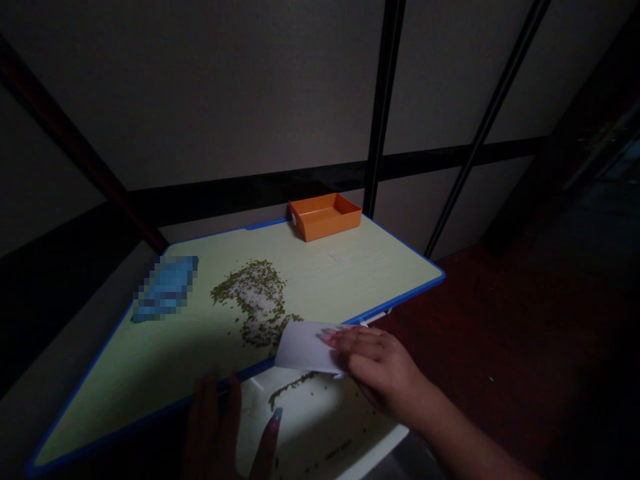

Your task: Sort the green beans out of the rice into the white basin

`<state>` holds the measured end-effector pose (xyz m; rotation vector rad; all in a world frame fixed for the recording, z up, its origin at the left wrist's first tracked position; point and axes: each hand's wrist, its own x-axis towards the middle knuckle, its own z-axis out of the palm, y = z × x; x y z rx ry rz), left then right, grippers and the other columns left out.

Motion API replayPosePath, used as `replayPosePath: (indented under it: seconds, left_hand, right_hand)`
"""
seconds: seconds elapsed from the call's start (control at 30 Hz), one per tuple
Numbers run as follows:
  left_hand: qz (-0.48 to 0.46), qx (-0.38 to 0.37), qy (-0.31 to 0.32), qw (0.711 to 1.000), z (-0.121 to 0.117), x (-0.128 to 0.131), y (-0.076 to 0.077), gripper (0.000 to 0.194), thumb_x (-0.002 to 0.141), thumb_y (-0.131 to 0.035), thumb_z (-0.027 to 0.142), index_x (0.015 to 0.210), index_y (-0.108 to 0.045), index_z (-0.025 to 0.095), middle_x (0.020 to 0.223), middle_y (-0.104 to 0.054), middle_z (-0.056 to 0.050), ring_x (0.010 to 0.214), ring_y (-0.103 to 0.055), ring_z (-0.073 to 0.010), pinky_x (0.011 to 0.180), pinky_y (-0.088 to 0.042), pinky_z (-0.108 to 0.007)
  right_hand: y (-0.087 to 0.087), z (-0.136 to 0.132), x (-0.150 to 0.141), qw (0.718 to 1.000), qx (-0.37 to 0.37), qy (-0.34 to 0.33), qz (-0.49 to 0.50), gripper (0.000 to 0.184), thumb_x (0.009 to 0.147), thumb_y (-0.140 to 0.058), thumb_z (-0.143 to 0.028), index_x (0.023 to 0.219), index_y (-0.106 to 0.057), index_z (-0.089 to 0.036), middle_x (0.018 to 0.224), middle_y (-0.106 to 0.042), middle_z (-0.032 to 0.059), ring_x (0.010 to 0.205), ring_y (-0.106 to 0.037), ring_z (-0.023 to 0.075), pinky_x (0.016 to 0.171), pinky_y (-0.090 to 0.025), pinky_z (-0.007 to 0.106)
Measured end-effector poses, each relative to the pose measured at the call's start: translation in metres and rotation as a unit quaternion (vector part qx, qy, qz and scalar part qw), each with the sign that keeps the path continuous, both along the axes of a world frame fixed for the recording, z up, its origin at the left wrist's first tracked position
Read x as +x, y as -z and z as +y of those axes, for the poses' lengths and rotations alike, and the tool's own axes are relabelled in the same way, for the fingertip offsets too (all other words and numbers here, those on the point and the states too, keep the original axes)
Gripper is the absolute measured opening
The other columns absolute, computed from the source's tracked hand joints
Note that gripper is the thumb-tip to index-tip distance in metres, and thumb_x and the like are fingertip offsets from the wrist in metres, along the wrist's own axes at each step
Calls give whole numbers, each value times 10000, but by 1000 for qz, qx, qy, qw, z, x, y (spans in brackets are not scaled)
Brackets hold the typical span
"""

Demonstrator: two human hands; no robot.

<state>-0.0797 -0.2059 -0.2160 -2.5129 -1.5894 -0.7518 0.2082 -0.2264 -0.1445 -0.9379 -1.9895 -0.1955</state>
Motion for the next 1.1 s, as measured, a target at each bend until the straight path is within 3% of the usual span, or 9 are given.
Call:
replayPosePath:
  seconds: [0.17,0.33,0.6,0.7,0.83,0.97,1.1]
  left_hand:
    - [-25,-39,-2,999,-3,2,-4,850,883,-537,356,1559,-23,382,1693,67,-29,1535,-107,-368,1173,-346,-611]
    - [-46,-54,-15,997,-3,1,-5,783,866,-536,399,1554,-166,350,1682,-165,-56,1529,-169,-361,1163,-360,-617]
    - [-46,-62,10,997,0,-4,-7,756,847,-538,436,1536,-237,353,1643,-291,-60,1529,-177,-369,1155,-367,-628]
    - [-32,-54,16,998,-2,-2,-6,828,848,-565,399,1557,-138,367,1684,-151,-51,1529,-163,-381,1165,-354,-628]
    - [-36,-28,-7,999,-5,5,-3,793,921,-458,354,1560,11,363,1686,123,-10,1544,-54,-339,1193,-325,-597]
    - [-35,-24,-1,999,-6,6,-1,753,931,-437,346,1565,-30,340,1683,108,-20,1537,-66,-339,1186,-339,-587]
    - [-31,-26,-9,999,-6,7,-2,815,918,-479,338,1558,25,356,1680,112,-43,1534,-80,-353,1171,-358,-600]
  right_hand:
    - [6,5,1,999,-11,50,-17,174,931,-496,-120,976,-643,-202,1124,-771,126,1029,-745,242,878,-619,408]
    - [14,7,3,992,-39,118,-25,194,899,-508,-99,975,-650,-205,1141,-764,137,1044,-739,264,886,-613,458]
    - [15,8,5,989,-65,130,-8,213,874,-528,-87,991,-653,-213,1165,-755,131,1079,-725,248,932,-597,447]
    - [13,7,5,989,-75,128,-5,283,882,-534,-101,1117,-654,-201,1184,-746,144,1094,-719,255,952,-588,460]
    - [10,6,5,992,-55,110,-14,344,913,-509,-125,1229,-631,-181,1180,-749,141,1098,-719,260,957,-586,471]
    - [10,2,8,994,-5,111,20,371,923,-481,-119,1250,-629,-214,1148,-764,116,1077,-729,229,969,-577,453]
    - [6,10,24,991,26,117,60,401,905,-498,-107,1249,-653,-244,1181,-754,96,1082,-726,215,994,-560,412]
